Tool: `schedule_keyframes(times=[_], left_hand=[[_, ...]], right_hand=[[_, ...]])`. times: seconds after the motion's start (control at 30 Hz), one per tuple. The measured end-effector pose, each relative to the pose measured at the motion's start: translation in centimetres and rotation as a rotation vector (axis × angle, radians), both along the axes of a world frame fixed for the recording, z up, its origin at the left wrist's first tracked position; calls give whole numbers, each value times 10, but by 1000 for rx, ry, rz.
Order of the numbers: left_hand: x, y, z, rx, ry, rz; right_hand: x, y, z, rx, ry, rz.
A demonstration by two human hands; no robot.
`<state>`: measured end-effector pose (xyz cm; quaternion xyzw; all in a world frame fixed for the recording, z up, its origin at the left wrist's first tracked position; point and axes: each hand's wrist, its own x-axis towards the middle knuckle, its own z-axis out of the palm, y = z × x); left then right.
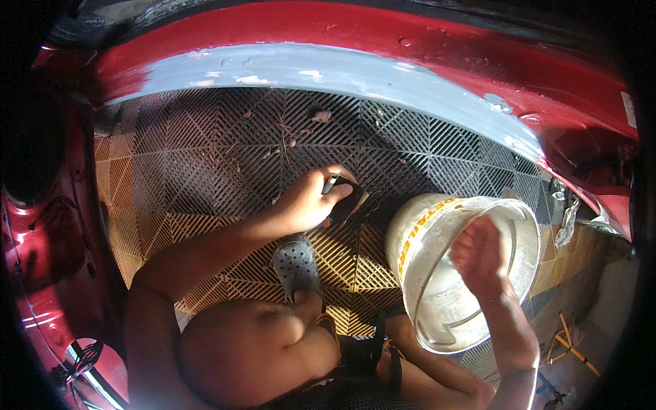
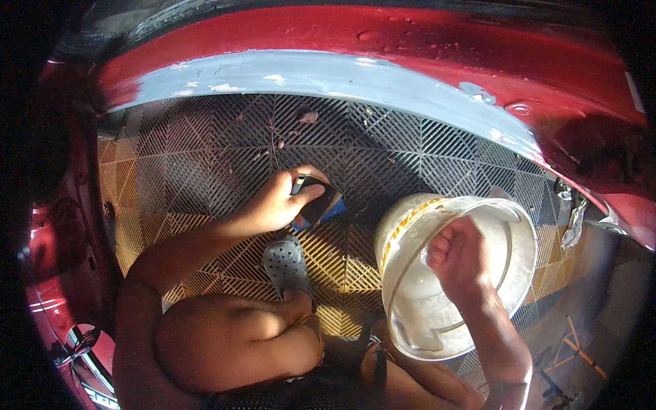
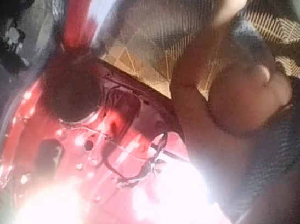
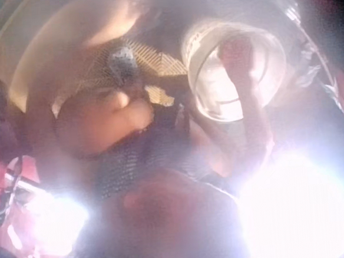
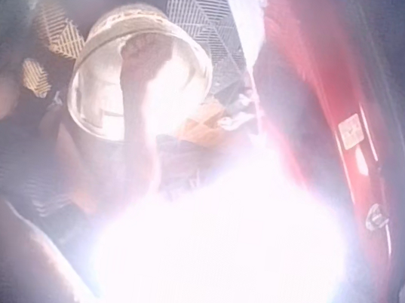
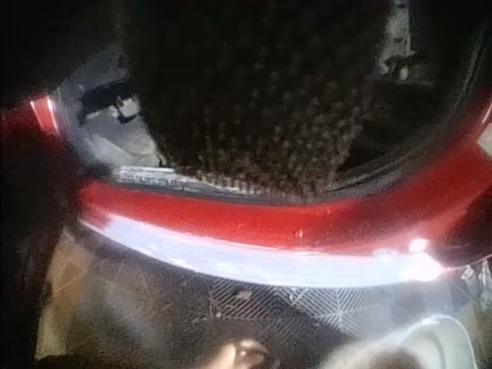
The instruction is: The person applies a white body filler to a red car bumper using a small spatula. They repeatedly dip the spatula into a bucket of filler and spread it along the bumper edge, smoothing the surface as they work.
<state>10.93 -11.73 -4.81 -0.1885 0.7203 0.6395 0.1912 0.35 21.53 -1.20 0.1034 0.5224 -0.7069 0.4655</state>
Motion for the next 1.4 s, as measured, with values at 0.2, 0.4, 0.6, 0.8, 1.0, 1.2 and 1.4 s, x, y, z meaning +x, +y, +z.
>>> schedule_keyframes(times=[0.2,0.4,0.6,0.8,1.0,1.2,1.4], left_hand=[[-37,39,6,363,329,21],[-42,11,37,436,331,387],[-11,-18,41,358,334,479],[-8,-19,31,244,536,598],[-2,-15,38,-42,528,527],[-3,-15,13,-168,604,572],[20,-13,9,-325,695,141]], right_hand=[[12,-108,74,90,497,183],[-8,-171,48,487,1624,240],[-22,-171,17,143,547,275],[-18,-173,11,188,695,248],[-20,-177,22,190,750,344],[-12,-181,23,163,645,274],[3,-190,34,63,692,422]])
